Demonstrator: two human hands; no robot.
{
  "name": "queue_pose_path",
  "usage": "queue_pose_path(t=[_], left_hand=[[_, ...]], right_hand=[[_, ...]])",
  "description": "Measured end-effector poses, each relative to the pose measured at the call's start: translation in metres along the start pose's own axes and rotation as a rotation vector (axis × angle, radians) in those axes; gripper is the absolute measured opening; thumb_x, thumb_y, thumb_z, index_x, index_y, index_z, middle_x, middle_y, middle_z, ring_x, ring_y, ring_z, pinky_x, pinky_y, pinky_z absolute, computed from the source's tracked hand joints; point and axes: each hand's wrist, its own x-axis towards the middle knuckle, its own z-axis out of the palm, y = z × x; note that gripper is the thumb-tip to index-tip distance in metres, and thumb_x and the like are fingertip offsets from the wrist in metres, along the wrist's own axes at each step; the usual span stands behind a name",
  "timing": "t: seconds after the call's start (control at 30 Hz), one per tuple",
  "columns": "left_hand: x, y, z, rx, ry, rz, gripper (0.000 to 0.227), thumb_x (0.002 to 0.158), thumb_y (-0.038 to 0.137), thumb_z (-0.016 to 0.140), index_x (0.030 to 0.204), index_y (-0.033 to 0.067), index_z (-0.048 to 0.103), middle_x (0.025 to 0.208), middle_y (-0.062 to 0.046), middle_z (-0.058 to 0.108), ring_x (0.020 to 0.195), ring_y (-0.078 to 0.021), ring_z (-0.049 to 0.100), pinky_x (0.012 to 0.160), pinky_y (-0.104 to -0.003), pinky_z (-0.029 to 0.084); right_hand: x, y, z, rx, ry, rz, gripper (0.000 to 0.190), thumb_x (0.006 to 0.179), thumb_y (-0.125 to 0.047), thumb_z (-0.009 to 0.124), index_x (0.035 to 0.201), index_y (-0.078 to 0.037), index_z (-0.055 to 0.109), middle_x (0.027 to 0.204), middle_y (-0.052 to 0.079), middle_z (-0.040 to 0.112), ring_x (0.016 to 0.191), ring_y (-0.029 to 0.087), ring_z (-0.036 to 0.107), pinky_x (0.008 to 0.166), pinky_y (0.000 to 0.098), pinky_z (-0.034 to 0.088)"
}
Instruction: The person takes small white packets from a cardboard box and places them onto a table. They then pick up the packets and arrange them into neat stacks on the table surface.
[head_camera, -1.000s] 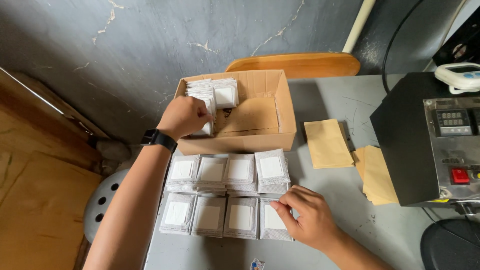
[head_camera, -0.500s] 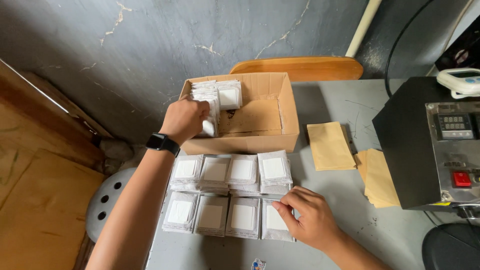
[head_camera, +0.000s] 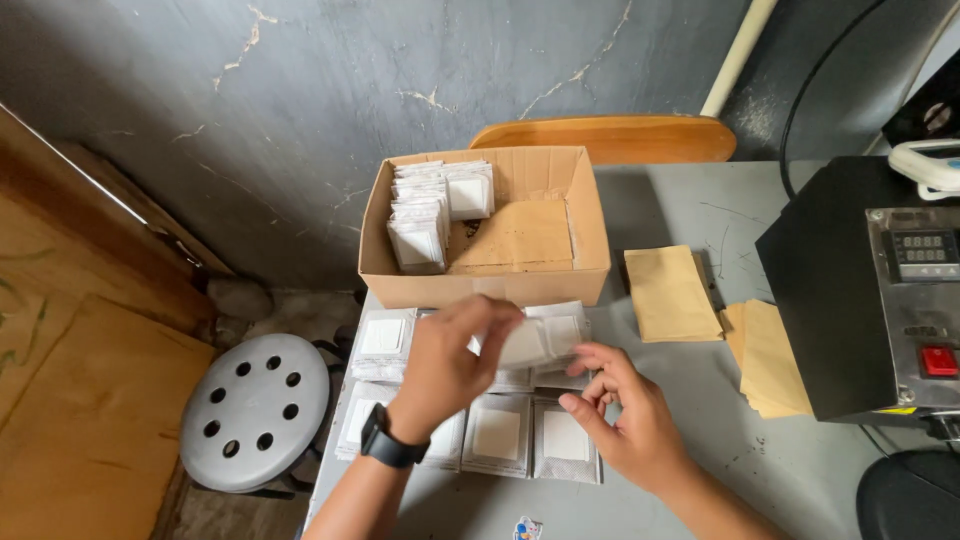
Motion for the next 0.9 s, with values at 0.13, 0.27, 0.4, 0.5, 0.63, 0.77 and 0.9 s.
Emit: queue_pose_path(t=[0.13,0.27,0.4,0.5,0.63,0.77,0.9], left_hand=[[-0.016,0.014,0.019,-0.167,-0.082,-0.045,0.004,0.098,0.006,0.065,0.099,0.0082,0.068,0.092,-0.004,0.074,0.079,-0.0223,0.072,0.072,-0.031,0.055],[-0.025,0.015,0.024,-0.275,-0.071,-0.135,0.013,0.097,0.014,0.067,0.109,0.0093,0.067,0.099,-0.004,0.074,0.089,-0.0203,0.074,0.080,-0.030,0.057],[-0.024,0.012,0.016,-0.383,-0.213,-0.420,0.048,0.086,0.036,0.074,0.127,0.0168,0.061,0.110,0.000,0.073,0.065,-0.0121,0.056,0.055,-0.027,0.047],[-0.026,0.008,0.023,-0.517,-0.233,-0.444,0.039,0.089,0.022,0.072,0.124,0.0098,0.059,0.083,-0.002,0.064,0.068,-0.0126,0.059,0.065,-0.027,0.055],[-0.034,0.001,0.032,-0.561,-0.181,-0.449,0.028,0.092,0.021,0.070,0.114,0.0055,0.063,0.089,-0.001,0.066,0.076,-0.0119,0.060,0.068,-0.028,0.054],[-0.034,-0.007,0.036,-0.664,-0.102,-0.469,0.025,0.095,0.017,0.069,0.117,0.0064,0.063,0.091,-0.001,0.068,0.078,-0.0109,0.059,0.070,-0.027,0.050],[-0.037,-0.008,0.042,-0.734,-0.008,-0.549,0.028,0.095,0.014,0.072,0.120,0.0058,0.062,0.086,0.001,0.065,0.077,-0.0085,0.057,0.069,-0.026,0.049]], right_hand=[[0.001,0.004,0.000,0.121,-0.046,0.098,0.023,0.091,-0.021,0.072,0.111,-0.009,0.071,0.078,-0.004,0.072,0.073,0.009,0.065,0.066,0.0241,0.050],[-0.002,0.016,0.004,0.065,-0.072,0.169,0.015,0.092,-0.021,0.071,0.082,-0.010,0.067,0.063,-0.002,0.064,0.054,0.011,0.064,0.059,0.0258,0.051],[-0.002,0.021,0.003,0.096,-0.013,0.212,0.020,0.094,-0.019,0.070,0.078,-0.010,0.061,0.061,0.000,0.061,0.055,0.011,0.064,0.060,0.0251,0.051],[-0.001,0.019,0.001,0.150,0.029,0.247,0.022,0.095,-0.021,0.068,0.079,-0.007,0.062,0.061,0.003,0.063,0.057,0.012,0.061,0.062,0.0252,0.052],[0.000,0.018,0.004,0.199,0.033,0.248,0.015,0.093,-0.018,0.071,0.086,-0.004,0.069,0.063,0.004,0.065,0.060,0.012,0.063,0.062,0.0256,0.055],[0.007,0.018,0.008,0.319,0.003,0.316,0.016,0.087,-0.008,0.075,0.101,0.000,0.074,0.071,0.007,0.069,0.064,0.014,0.062,0.060,0.0280,0.054],[0.019,-0.004,0.005,0.301,-0.050,0.443,0.031,0.085,-0.009,0.076,0.114,0.000,0.075,0.075,0.013,0.078,0.062,0.019,0.066,0.062,0.0296,0.056]])
